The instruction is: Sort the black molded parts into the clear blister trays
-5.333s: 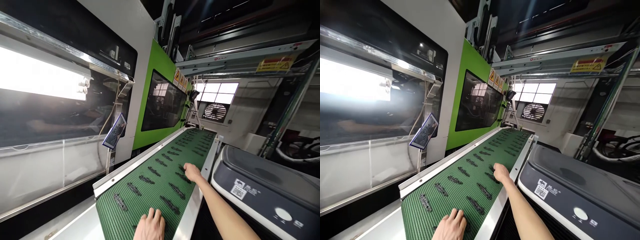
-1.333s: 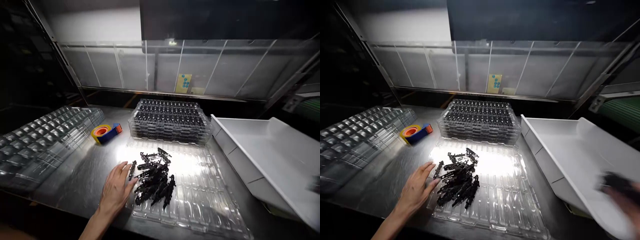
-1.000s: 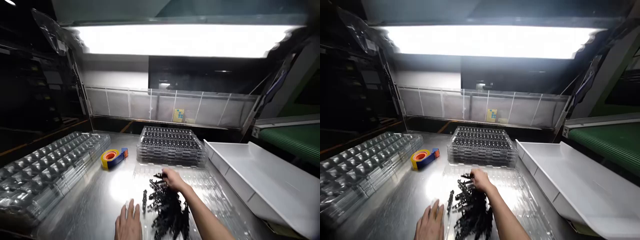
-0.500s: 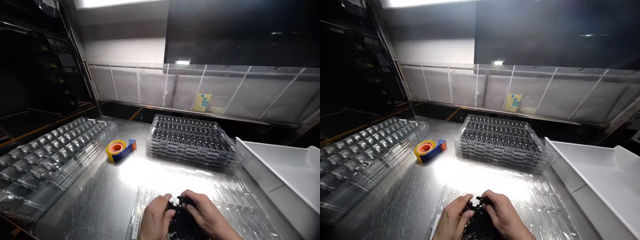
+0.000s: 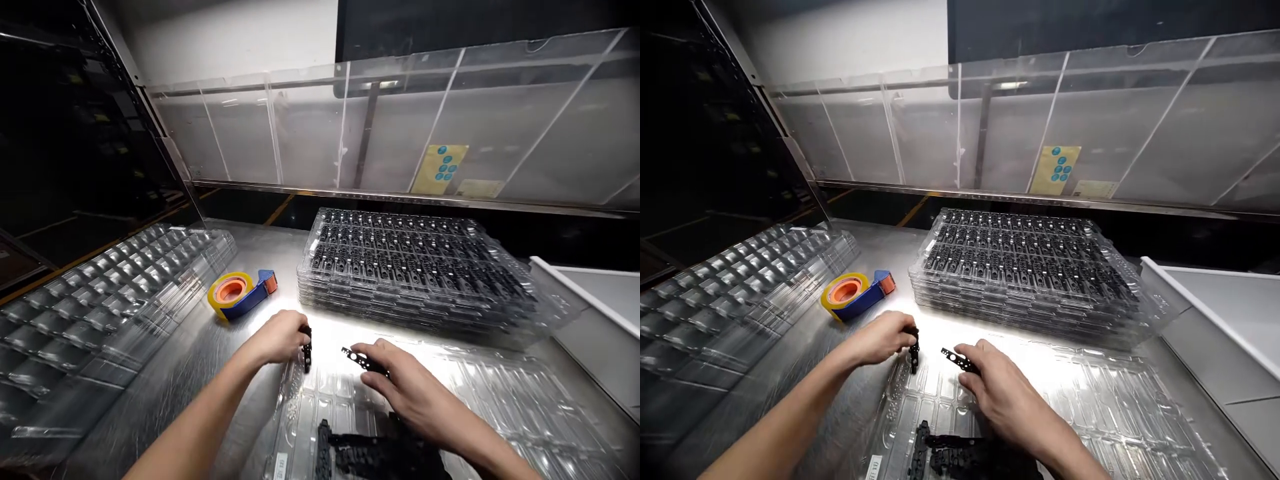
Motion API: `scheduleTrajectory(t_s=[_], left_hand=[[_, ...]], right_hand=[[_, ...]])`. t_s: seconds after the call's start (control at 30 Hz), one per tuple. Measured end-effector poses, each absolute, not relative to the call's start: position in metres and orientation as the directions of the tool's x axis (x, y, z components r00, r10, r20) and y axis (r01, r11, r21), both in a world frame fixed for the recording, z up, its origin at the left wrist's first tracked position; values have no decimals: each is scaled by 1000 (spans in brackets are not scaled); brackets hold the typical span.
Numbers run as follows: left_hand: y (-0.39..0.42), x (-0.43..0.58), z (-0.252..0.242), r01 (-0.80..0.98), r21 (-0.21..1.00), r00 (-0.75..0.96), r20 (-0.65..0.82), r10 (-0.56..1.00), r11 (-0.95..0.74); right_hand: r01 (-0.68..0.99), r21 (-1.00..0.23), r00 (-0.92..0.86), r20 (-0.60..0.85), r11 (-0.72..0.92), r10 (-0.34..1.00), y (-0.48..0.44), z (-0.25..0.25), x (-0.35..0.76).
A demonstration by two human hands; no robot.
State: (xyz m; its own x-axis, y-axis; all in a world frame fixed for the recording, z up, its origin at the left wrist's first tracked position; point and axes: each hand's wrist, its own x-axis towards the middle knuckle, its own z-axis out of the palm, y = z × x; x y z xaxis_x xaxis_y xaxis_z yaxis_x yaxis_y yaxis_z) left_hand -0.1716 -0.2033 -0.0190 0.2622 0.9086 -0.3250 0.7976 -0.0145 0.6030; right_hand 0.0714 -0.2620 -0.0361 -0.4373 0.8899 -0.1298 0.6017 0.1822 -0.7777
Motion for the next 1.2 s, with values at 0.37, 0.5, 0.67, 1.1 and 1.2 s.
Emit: scheduleTrajectory(t_s=[0.37, 0.5, 0.67, 1.1, 1.2], left_hand=[[-227, -154, -46, 950, 274, 206, -200, 958, -147], [-249, -161, -42, 945, 296, 185, -137, 973, -138], [-295, -158, -46, 920, 375, 151, -73, 986, -113], [-333, -132, -70, 940, 298, 181, -29, 983, -165], [-332, -133, -69, 921, 357, 168, -7, 986, -155]], right_hand=[[596, -654, -683, -110, 465, 722, -205, -36, 35], [620, -570, -677, -40, 540, 735, -201, -52, 14], [687, -448, -612, 69, 573, 788, -216, -65, 11], [857, -371, -409, -68, 357, 910, -271, -44, 63], [902, -361, -311, -160, 238, 937, -293, -49, 95]])
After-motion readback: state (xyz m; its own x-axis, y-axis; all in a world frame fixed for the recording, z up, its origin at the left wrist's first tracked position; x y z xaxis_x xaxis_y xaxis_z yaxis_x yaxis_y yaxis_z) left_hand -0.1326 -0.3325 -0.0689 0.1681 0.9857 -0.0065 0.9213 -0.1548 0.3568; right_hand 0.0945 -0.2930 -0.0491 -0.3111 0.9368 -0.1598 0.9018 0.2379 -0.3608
